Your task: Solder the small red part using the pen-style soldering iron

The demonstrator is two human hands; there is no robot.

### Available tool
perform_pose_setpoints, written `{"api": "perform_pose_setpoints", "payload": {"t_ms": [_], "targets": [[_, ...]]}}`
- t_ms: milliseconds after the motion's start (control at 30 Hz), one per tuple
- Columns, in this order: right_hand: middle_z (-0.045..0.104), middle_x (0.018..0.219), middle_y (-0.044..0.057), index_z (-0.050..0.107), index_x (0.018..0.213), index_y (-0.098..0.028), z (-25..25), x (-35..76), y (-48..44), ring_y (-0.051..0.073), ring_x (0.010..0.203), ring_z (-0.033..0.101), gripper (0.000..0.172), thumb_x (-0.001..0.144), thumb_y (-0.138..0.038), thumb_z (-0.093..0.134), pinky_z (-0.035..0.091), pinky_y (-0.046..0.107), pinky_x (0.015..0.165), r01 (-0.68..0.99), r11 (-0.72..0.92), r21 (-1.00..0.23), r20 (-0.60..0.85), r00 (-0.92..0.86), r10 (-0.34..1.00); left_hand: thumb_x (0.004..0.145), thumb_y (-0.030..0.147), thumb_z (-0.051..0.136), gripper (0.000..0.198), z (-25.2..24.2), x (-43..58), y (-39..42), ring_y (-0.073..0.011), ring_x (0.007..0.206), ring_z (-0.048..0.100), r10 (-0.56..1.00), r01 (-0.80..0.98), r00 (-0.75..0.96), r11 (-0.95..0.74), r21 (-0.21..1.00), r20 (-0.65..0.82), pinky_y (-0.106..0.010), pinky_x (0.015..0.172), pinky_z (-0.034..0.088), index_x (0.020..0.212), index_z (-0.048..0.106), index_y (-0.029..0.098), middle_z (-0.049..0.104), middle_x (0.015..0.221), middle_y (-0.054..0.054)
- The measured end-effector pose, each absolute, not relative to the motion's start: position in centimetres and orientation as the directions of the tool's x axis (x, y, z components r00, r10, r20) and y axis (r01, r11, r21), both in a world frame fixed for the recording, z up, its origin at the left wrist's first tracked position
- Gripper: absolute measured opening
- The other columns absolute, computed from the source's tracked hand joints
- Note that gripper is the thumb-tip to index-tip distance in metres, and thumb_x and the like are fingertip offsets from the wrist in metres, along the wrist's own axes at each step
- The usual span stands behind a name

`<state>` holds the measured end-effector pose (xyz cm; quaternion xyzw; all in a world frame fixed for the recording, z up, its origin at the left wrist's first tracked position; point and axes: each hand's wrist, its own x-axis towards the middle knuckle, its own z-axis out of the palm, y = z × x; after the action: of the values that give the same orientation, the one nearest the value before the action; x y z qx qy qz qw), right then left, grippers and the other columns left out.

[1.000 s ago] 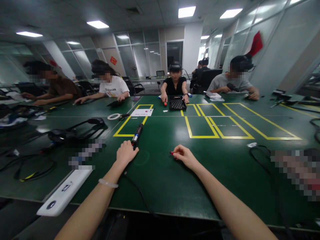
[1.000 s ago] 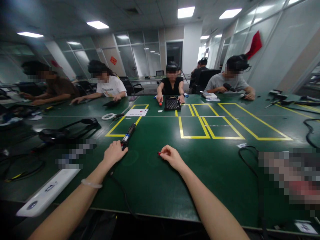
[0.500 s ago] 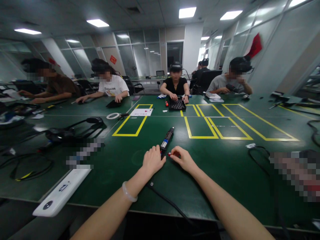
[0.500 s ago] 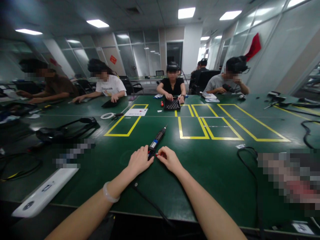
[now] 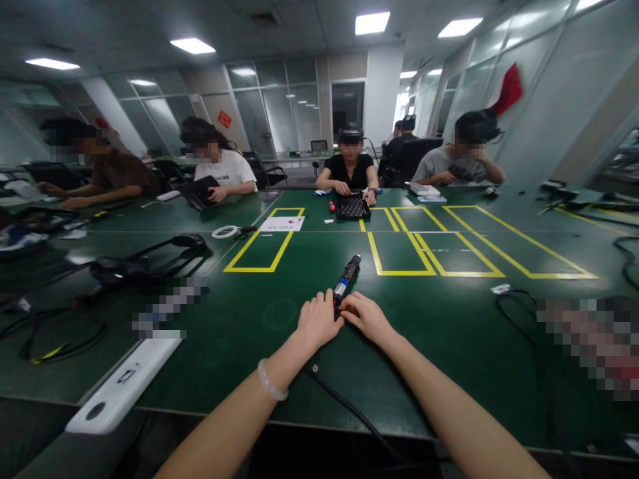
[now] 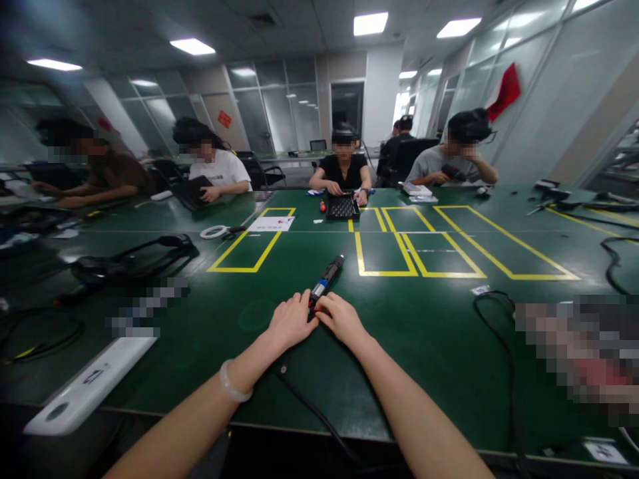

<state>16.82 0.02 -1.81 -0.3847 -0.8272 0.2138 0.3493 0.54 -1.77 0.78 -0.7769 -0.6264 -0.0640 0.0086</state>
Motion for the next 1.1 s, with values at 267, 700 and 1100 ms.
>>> {"api": "perform_pose_setpoints", "payload": {"t_ms": [267,700,1100], "targets": [[0.06,0.083,0.005,0.069,0.085,-0.02,-1.1,16.7,-0.1,0.016,0.072,0.056,0.015,0.086,-0.017,0.054,0.043,0.027,0.067,0.468,0.612,-0.638,0.428,-0.445,0.787,0.078,0.061,0.049,0.069,0.8,0.6,-1.9,-0.0302,0.095,0.059,0.971,0.973,0.199,-0.212,0.095,0.13,-0.037,0.079,0.042,0.129,0.04,0.016,0.057,0.106,-0.016],[0.058,0.079,0.003,0.066,0.086,-0.019,-1.7,17.9,0.6,0.015,0.07,0.053,0.016,0.086,-0.015,0.05,0.041,0.027,0.066,0.474,0.548,-0.69,0.451,-0.311,0.836,0.087,0.053,0.039,0.047,1.3,2.0,1.5,-0.0287,0.096,0.059,0.983,0.986,0.131,-0.143,0.084,0.127,-0.037,0.077,0.044,0.114,0.048,0.015,0.057,0.106,-0.016],[0.059,0.08,0.003,0.066,0.087,-0.017,-1.6,18.4,0.8,0.013,0.07,0.054,0.016,0.085,-0.015,0.051,0.04,0.024,0.065,0.471,0.512,-0.718,0.404,-0.317,0.858,0.086,0.062,0.028,0.059,1.9,-4.7,5.8,-0.0311,0.1,0.058,0.999,1.0,0.003,-0.004,0.029,0.044,-0.041,0.079,0.044,0.118,0.047,0.017,0.058,0.109,-0.016]]}}
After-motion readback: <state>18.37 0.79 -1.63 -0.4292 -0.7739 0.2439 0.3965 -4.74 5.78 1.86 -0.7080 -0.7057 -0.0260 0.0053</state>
